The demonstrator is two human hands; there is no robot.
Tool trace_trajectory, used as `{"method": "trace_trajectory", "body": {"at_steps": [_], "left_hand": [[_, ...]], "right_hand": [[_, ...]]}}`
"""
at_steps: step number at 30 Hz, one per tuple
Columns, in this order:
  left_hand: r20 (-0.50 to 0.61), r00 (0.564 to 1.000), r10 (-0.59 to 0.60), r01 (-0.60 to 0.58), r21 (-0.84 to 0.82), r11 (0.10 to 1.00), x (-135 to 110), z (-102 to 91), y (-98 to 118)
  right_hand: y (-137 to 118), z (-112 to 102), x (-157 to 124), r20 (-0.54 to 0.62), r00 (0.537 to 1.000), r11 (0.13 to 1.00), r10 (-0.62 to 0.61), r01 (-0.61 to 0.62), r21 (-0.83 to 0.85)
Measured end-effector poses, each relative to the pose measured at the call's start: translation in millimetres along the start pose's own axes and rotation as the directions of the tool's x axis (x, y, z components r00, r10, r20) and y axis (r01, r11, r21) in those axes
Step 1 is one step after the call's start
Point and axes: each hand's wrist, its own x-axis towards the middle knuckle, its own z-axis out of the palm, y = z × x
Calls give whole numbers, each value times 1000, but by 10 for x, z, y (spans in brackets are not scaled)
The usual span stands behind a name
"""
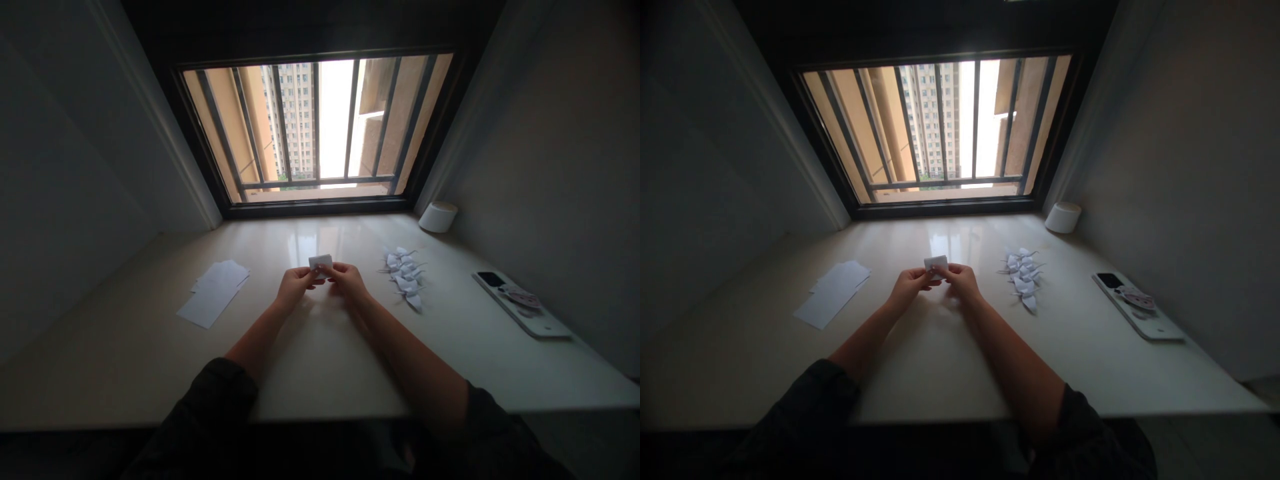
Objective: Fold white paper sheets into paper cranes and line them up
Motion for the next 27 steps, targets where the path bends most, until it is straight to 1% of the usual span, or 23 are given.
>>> {"method": "trace_trajectory", "body": {"at_steps": [4,8,14,18,23,27], "left_hand": [[34,999,-14,13,8,1000,22,-23,-19],[40,999,-18,17,32,999,24,-35,11],[81,996,-39,34,63,997,17,-41,50],[113,993,-38,31,63,998,25,-50,33],[109,993,-35,26,76,997,18,-58,35],[102,994,-43,31,120,992,15,-68,49]], "right_hand": [[70,-39,35,27,999,999,28,-28,20],[102,-38,42,23,998,996,56,-57,71],[77,-10,8,-22,1000,989,2,1,149],[66,-37,31,-62,998,990,15,-6,140],[46,-86,69,-22,1000,994,14,-12,106],[36,-126,80,-21,1000,999,14,-13,30]]}}
